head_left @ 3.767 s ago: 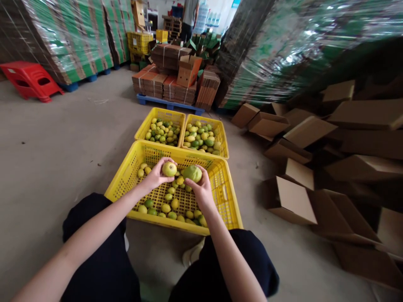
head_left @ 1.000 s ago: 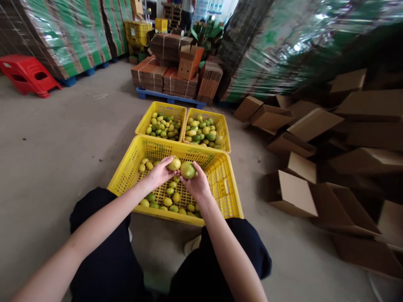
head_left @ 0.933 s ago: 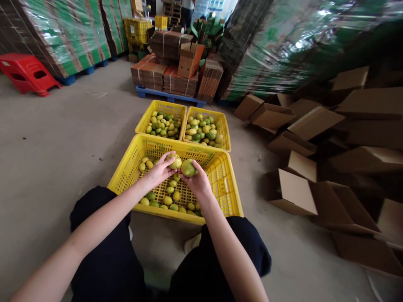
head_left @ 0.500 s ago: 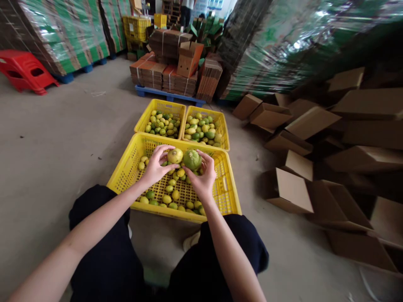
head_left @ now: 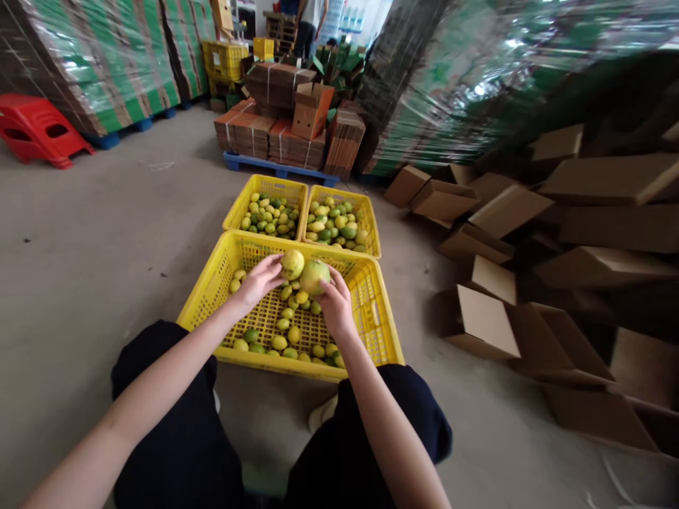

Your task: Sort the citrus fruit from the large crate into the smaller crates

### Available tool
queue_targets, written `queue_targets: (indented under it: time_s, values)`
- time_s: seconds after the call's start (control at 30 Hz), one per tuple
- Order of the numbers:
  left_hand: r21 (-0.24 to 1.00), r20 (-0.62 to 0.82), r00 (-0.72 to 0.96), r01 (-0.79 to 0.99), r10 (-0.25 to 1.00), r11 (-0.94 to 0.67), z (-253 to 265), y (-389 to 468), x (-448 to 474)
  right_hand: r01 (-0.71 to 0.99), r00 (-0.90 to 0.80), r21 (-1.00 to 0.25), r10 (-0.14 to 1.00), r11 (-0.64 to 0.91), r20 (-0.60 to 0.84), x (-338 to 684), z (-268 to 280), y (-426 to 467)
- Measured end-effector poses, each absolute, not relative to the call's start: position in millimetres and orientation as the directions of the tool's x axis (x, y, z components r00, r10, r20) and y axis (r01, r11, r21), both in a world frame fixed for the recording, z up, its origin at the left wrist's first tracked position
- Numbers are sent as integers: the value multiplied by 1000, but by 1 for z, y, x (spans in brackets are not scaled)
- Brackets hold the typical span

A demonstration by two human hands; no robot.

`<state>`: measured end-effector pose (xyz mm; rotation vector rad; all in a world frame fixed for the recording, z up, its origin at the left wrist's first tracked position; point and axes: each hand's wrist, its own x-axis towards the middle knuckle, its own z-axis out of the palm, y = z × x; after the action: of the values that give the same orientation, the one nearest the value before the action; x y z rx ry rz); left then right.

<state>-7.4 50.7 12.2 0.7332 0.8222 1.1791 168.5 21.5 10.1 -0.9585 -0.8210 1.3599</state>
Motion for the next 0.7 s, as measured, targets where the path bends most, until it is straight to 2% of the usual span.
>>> queue_targets:
  time_s: [0.1,0.23,0.37,0.47,0.53,0.63,0.7]
  values:
    - [864,-195,231,-420,953,278,10,47,-1,-360,23,-929,995,-87,-102,162,5,19]
    - [974,-91,212,-186,973,131,13,41,1,-337,24,-934,991,-119,-135,155,-1,19]
    - [990,-16,253,-130,967,51,14,41,-2,-396,45,-912,990,-102,-130,155,-3,23]
    - [989,34,241,-149,970,3,13,43,-5,-290,99,-955,994,65,37,162,-1,25]
    - [987,92,230,-146,969,-59,13,44,-6,-74,138,-970,965,233,222,169,0,24]
    - [979,194,215,-105,957,-175,15,44,-9,290,138,-852,862,437,489,176,3,20]
    - [967,252,208,-85,945,-239,18,42,-11,417,101,-756,801,504,590,177,3,17]
